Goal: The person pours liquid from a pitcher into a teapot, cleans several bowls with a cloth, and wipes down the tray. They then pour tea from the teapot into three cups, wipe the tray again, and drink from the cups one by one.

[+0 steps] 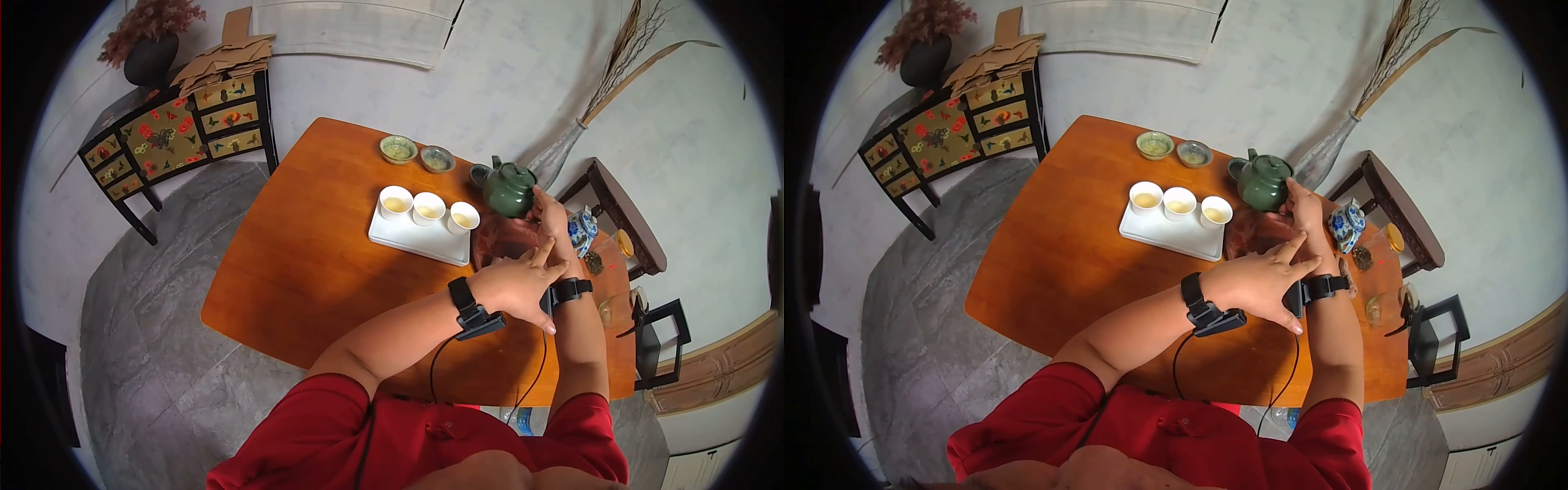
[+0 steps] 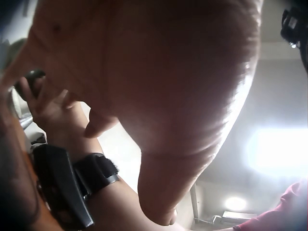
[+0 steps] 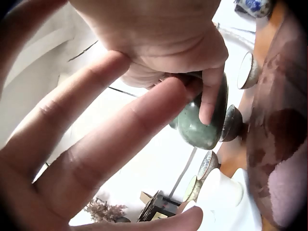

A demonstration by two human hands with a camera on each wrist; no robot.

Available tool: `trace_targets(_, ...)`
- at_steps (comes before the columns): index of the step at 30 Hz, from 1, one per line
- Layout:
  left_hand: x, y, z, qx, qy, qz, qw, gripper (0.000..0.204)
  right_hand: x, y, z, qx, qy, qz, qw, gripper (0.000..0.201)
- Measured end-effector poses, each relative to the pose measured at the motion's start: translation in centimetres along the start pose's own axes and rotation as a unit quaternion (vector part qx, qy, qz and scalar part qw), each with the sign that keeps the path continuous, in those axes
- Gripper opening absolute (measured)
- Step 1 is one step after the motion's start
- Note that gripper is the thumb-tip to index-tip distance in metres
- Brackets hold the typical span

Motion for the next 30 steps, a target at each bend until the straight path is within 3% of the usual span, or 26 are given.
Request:
trace_targets(2, -0.5, -0.3, 0.0, 0.019, -0.057, 0.038, 0.997, 0.106, 1.0, 1.3, -0.4, -0.008, 0.022, 0.003, 1.000, 0.031)
trace_targets(9, -3.3, 0.3, -1.0, 0.032, -0.139, 0.063, 0.988, 0.105, 5.3, 3.4, 0.5, -0.009, 0.085, -0.052, 0.995, 0.031)
trace_targets(15, -5.0, 1.1, -2.0, -0.028, -0.121, 0.051, 0.991, 0.103, 7.9, 2.3, 1.3, 0.006, 0.101, -0.084, 0.991, 0.031)
trace_targets(22, -5.8, 1.8, -2.5, -0.033, -0.121, 0.014, 0.992, 0.098, 9.7, 2.4, 1.2, -0.001, 0.116, -0.059, 0.991, 0.031)
trace_targets(28, -6.9, 1.6, -3.3, -0.038, -0.160, 0.052, 0.985, 0.094, 12.4, 4.0, 1.0, -0.029, 0.149, -0.029, 0.988, 0.030)
trace_targets(30, -7.4, 1.7, -3.7, -0.036, -0.209, 0.059, 0.976, 0.090, 13.4, 3.6, 1.2, -0.025, 0.183, -0.046, 0.982, 0.030)
Point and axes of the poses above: each hand's wrist, its own z-axis towards the middle knuckle, its own x-axis out of the palm, y = z × x, the point moved 8 cm from there along z, towards the middle knuckle
